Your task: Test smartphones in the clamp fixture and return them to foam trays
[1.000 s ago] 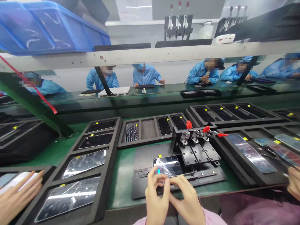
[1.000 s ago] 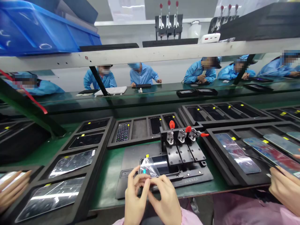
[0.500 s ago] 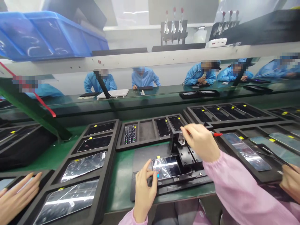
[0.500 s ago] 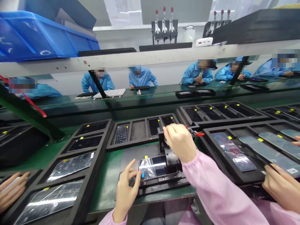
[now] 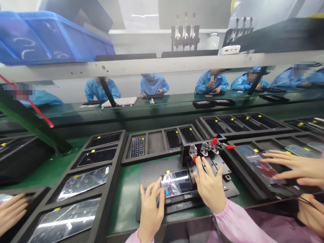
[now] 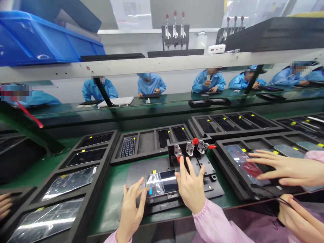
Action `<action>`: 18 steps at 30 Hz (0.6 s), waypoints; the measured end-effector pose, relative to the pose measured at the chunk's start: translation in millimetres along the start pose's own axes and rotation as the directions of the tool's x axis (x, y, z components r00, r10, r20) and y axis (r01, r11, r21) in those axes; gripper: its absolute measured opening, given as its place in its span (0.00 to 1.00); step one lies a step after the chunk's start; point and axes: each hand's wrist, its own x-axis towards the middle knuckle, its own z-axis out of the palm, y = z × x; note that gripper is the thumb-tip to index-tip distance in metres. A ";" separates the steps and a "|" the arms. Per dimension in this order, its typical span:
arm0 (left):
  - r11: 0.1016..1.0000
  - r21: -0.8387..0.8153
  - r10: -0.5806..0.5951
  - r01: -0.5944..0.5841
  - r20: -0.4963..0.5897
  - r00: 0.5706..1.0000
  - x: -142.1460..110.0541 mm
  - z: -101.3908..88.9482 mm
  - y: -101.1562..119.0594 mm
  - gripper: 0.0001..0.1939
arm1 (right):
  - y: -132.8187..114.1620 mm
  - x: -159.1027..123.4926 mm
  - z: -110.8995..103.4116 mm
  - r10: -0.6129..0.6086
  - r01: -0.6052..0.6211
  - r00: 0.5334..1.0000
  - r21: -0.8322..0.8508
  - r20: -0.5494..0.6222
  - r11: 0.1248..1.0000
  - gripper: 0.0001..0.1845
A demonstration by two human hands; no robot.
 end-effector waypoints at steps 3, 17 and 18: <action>1.000 0.023 -0.004 0.004 0.010 1.000 -1.5 0.5 2.3 0.25 | 4.0 -1.1 -7.9 0.028 -0.030 0.999 0.071 0.026 0.997 0.24; 0.995 0.099 -0.023 0.021 0.022 0.999 15.7 0.9 0.6 0.22 | 0.0 -46.4 -36.9 0.292 -0.139 0.929 0.518 -0.228 0.844 0.17; 0.995 0.096 -0.027 0.025 0.026 0.999 16.7 1.1 0.5 0.23 | -0.4 -48.2 -36.5 0.296 -0.141 0.928 0.521 -0.226 0.842 0.16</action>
